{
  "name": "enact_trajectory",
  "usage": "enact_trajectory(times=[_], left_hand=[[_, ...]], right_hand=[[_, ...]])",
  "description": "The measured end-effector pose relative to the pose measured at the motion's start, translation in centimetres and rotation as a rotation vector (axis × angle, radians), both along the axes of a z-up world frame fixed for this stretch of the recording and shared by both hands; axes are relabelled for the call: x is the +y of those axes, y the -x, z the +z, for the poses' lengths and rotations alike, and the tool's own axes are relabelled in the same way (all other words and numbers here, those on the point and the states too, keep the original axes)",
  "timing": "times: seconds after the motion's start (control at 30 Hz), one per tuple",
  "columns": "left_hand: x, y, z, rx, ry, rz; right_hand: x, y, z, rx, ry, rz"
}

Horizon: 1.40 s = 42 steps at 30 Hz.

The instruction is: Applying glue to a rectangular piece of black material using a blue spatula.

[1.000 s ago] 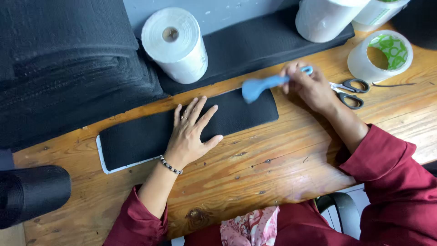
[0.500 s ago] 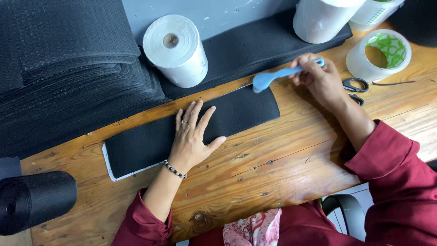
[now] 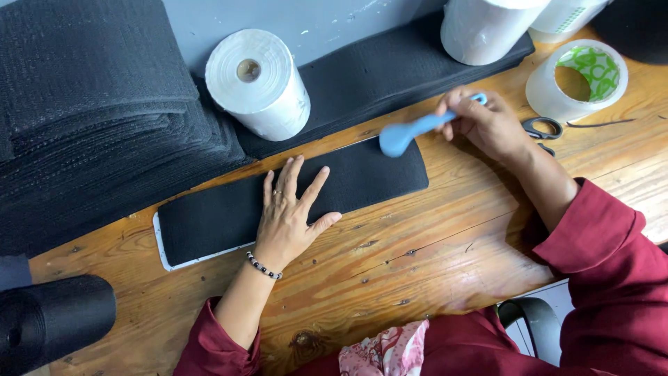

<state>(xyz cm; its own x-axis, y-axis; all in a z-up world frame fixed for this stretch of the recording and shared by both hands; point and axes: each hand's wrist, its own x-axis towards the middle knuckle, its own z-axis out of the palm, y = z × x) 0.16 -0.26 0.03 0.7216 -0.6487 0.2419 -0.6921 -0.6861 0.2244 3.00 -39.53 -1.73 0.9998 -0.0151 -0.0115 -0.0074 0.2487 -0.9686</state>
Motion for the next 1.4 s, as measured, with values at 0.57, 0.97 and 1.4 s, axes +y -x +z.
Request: enact_trajectory(times=[0.57,0.97,1.4], left_hand=[[0.0,0.2,0.3,0.026,0.015,0.003],[0.0,0.1,0.0,0.069,0.036,0.048],[-0.5,0.7,0.4,0.091,0.03,0.12]], right_hand=[[0.1,0.8,0.3,0.008,0.008,0.069],[-0.2,0.4,-0.4,0.011,-0.003,0.146],[1.0,0.4,-0.8,0.049,-0.023,-0.06]])
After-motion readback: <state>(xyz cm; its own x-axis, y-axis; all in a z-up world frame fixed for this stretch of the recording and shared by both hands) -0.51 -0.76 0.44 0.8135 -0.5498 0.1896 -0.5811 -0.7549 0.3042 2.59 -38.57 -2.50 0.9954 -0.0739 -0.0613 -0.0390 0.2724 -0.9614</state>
